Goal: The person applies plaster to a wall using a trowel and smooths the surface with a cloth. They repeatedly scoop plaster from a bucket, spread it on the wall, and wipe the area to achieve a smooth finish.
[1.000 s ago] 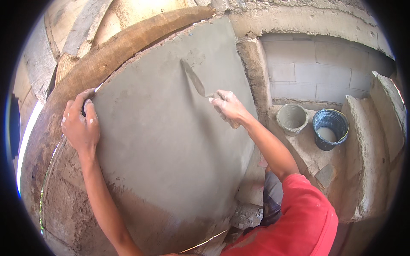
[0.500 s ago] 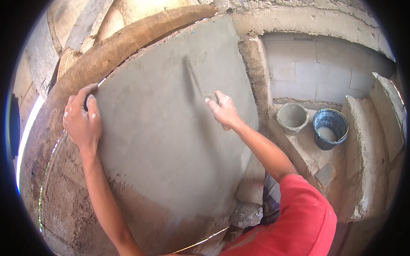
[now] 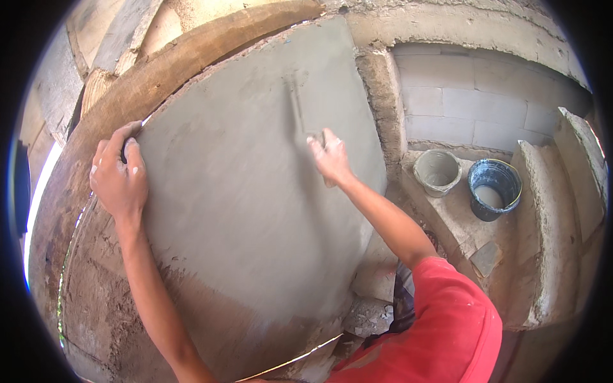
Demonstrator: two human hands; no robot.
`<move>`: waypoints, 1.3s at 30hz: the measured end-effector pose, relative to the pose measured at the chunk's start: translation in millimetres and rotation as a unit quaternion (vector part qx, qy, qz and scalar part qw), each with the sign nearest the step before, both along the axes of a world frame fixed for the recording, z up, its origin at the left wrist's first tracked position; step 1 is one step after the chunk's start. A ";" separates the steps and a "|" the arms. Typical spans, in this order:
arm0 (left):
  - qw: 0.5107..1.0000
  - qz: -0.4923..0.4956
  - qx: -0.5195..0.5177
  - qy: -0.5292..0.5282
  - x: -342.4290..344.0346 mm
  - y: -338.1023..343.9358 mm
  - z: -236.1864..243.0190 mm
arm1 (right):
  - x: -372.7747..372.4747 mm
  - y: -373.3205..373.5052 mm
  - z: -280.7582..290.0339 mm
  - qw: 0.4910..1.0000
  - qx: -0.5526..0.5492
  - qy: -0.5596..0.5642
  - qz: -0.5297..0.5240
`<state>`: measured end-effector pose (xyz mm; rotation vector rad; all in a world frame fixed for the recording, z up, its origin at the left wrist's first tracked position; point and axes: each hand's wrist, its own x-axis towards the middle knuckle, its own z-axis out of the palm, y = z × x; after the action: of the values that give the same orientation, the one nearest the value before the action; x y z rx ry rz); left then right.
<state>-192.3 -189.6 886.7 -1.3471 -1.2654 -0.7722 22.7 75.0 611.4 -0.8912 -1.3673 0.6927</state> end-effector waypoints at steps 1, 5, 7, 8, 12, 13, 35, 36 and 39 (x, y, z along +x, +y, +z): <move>1.000 0.005 0.002 -0.001 0.0 0.1 -1.2 | 5.9 6.8 13.1 0.998 -0.053 0.016 0.028; 1.000 0.014 0.010 0.007 2.5 -1.2 1.5 | 12.4 11.8 28.9 0.996 -0.077 -0.010 0.047; 1.000 0.015 0.009 0.005 2.9 -0.3 0.2 | 11.0 -0.4 13.1 0.994 0.048 -0.102 -0.006; 1.000 0.014 0.010 -0.001 3.6 0.4 0.8 | 12.8 -5.9 6.2 0.993 0.074 -0.092 0.031; 1.000 0.019 0.001 0.000 -1.5 -5.9 -2.5 | 25.0 -28.1 24.3 0.984 -0.069 0.016 0.166; 1.000 0.012 0.005 0.003 -1.0 -4.6 -2.9 | 27.4 -19.2 30.5 0.989 -0.080 0.009 0.126; 1.000 -0.002 0.012 0.006 8.5 4.6 1.5 | -2.6 21.7 20.2 0.997 0.035 -0.054 -0.052; 1.000 0.003 0.008 0.005 2.8 3.6 -2.6 | -6.2 2.4 19.6 0.997 0.047 -0.060 -0.021; 1.000 0.004 0.011 0.003 -1.3 -3.9 -3.6 | 4.0 -42.3 37.2 0.988 -0.014 -0.066 0.140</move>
<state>-193.7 -193.5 883.1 -1.3252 -1.2540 -0.7726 26.7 32.7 648.6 -0.7851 -1.6230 0.8806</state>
